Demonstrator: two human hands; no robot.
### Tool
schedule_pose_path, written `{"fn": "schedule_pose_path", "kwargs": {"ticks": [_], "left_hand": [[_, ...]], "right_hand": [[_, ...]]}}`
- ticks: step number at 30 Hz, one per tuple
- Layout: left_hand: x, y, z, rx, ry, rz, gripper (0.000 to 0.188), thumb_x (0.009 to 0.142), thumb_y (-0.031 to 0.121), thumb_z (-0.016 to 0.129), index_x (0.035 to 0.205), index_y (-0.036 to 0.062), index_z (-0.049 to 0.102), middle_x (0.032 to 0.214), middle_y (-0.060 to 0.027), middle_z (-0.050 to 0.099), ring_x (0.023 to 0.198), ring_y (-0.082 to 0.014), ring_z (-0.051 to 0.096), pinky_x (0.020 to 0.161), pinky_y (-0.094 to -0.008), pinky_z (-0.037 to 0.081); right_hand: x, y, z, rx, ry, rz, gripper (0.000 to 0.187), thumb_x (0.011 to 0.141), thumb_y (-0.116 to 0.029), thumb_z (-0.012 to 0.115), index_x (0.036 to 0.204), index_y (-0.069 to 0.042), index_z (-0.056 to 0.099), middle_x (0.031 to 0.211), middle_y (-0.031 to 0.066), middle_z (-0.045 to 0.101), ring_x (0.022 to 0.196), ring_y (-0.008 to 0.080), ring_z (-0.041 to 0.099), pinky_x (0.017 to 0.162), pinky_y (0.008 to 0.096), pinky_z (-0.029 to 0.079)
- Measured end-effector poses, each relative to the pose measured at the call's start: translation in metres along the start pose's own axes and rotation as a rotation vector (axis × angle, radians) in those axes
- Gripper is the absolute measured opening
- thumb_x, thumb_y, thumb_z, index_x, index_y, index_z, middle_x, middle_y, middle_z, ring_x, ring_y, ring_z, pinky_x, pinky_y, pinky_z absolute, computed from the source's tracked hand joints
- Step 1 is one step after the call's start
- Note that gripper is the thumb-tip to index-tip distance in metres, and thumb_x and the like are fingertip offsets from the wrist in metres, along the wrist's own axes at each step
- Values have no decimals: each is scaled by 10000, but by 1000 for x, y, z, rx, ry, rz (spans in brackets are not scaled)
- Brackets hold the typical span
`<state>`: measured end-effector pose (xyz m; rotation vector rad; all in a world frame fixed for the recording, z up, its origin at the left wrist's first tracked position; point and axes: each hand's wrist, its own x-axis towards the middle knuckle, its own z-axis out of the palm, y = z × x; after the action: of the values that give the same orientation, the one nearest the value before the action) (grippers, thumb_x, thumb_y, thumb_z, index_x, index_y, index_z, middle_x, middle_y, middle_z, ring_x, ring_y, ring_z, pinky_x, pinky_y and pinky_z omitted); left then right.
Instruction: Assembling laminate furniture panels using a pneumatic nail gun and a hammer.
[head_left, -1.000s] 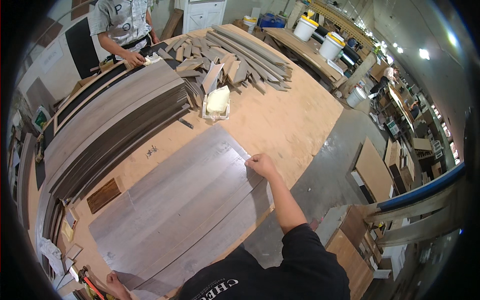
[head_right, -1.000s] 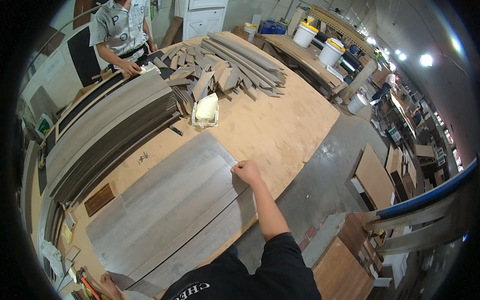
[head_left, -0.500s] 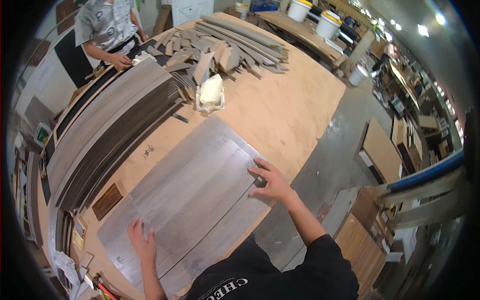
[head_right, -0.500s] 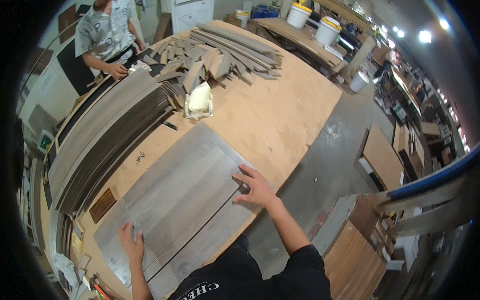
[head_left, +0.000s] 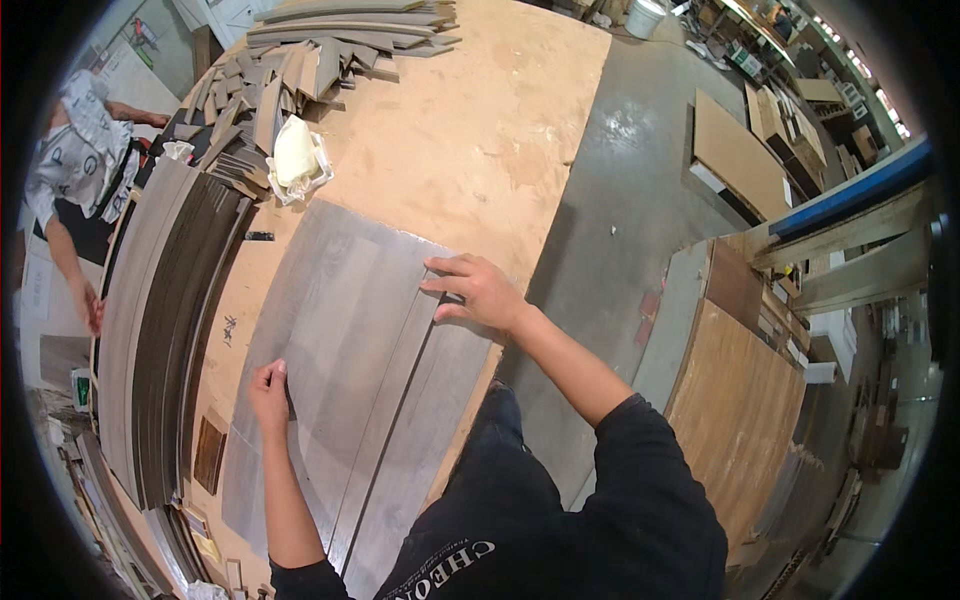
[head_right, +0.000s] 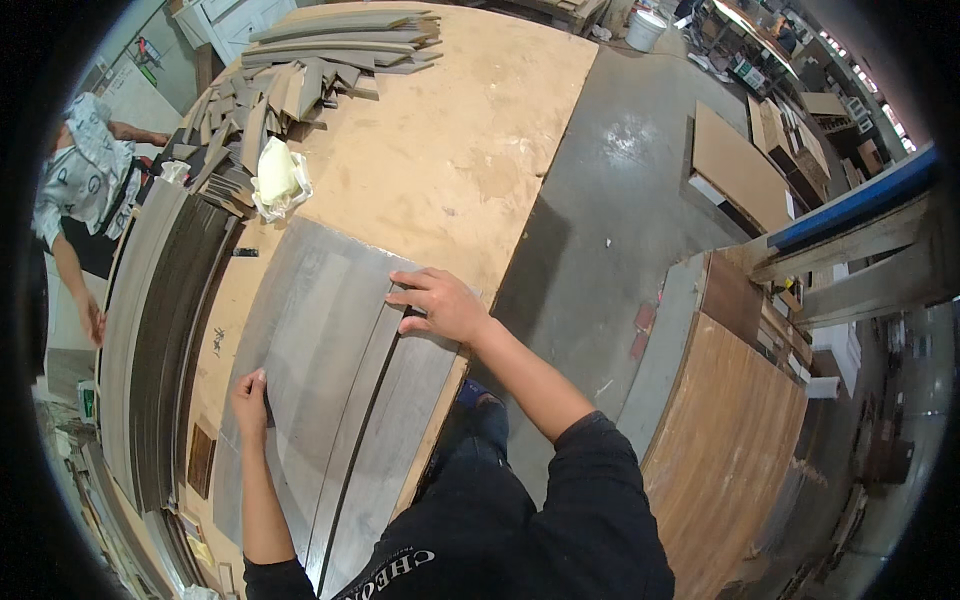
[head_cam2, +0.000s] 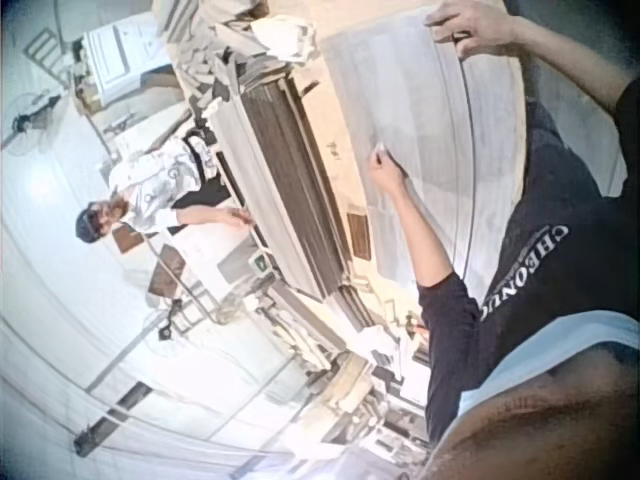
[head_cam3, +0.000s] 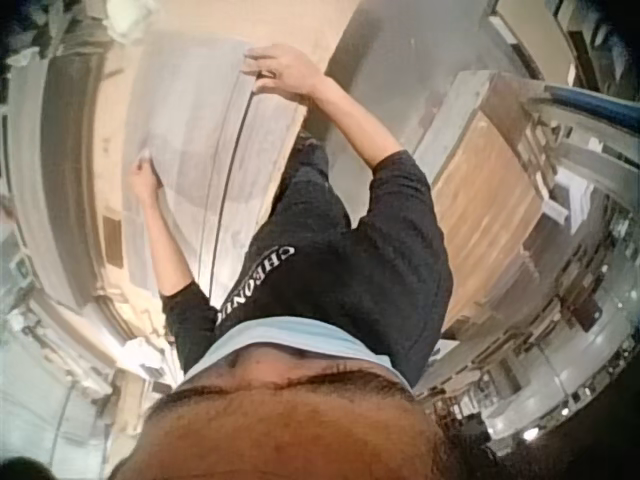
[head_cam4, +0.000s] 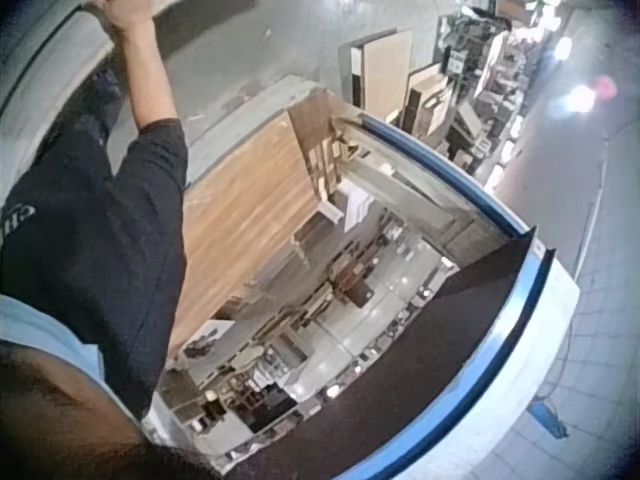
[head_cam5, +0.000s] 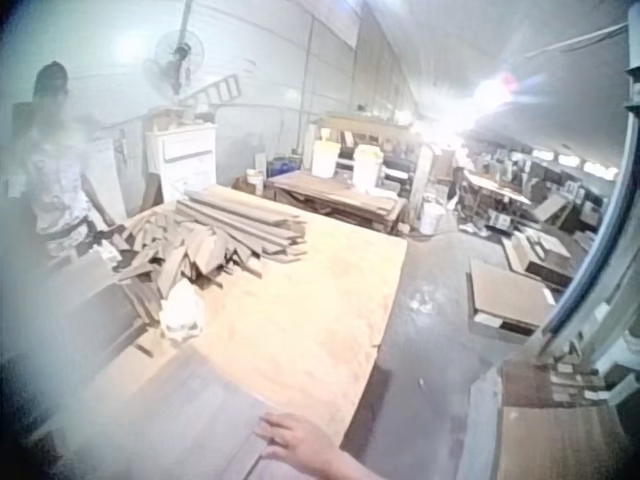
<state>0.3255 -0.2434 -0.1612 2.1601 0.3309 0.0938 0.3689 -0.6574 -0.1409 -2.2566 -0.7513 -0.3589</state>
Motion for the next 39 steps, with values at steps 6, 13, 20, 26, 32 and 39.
{"fn": "schedule_pose_path", "kwargs": {"ticks": [6, 13, 20, 26, 32, 39], "left_hand": [[-2, 16, 3, 45, -3, -31, 216, 845, 168, 631, 917, -32, 669, 836, -76, 610, 809, -163, 561, 777, -281, 434], [-8, 11, -6, 70, 47, 8, 198, 840, 152, 622, 917, -26, 665, 852, -106, 621, 836, -205, 587, 787, -310, 447], [-91, 53, 14, 431, 150, 330, 505, 736, 218, 706, 1187, 62, 541, 1151, -159, 530, 1102, -346, 468, 951, -451, 345], [-218, 70, -3, 530, 26, 229, 593, 710, 362, 724, 1202, 83, 547, 1231, -162, 489, 1160, -359, 431, 976, -507, 299], [-252, 36, -5, 741, 241, 91, 645, 668, 485, 707, 1200, 152, 558, 1261, -108, 480, 1191, -319, 419, 976, -520, 293], [-257, 25, -7, 688, 382, 71, 582, 695, 492, 683, 1187, 204, 569, 1257, -56, 495, 1196, -270, 431, 991, -476, 316]], "right_hand": [[-1, -3, -2, -21, -5, 37, 446, 681, -401, 716, 1052, -157, 675, 1205, 29, 590, 1002, 244, 544, 865, 341, 463], [8, -12, -1, -3, -49, 4, 450, 672, -364, 738, 1067, -160, 673, 1220, 27, 579, 1002, 244, 540, 864, 339, 467], [44, -40, 2, -114, -152, -11, 450, 704, -449, 707, 1032, -146, 649, 1194, 62, 565, 1106, 285, 506, 968, 447, 364], [97, -110, 127, -26, -180, -315, 406, 758, -378, 667, 1056, -105, 622, 1183, 90, 548, 1107, 299, 499, 956, 440, 372], [111, -187, 210, 190, -520, -218, 257, 788, -314, 652, 887, -77, 648, 934, 106, 587, 957, 308, 544, 858, 409, 434], [113, -189, 219, 198, -393, -279, 247, 775, -296, 693, 733, -57, 645, 770, 112, 606, 765, 306, 584, 693, 386, 468]]}}
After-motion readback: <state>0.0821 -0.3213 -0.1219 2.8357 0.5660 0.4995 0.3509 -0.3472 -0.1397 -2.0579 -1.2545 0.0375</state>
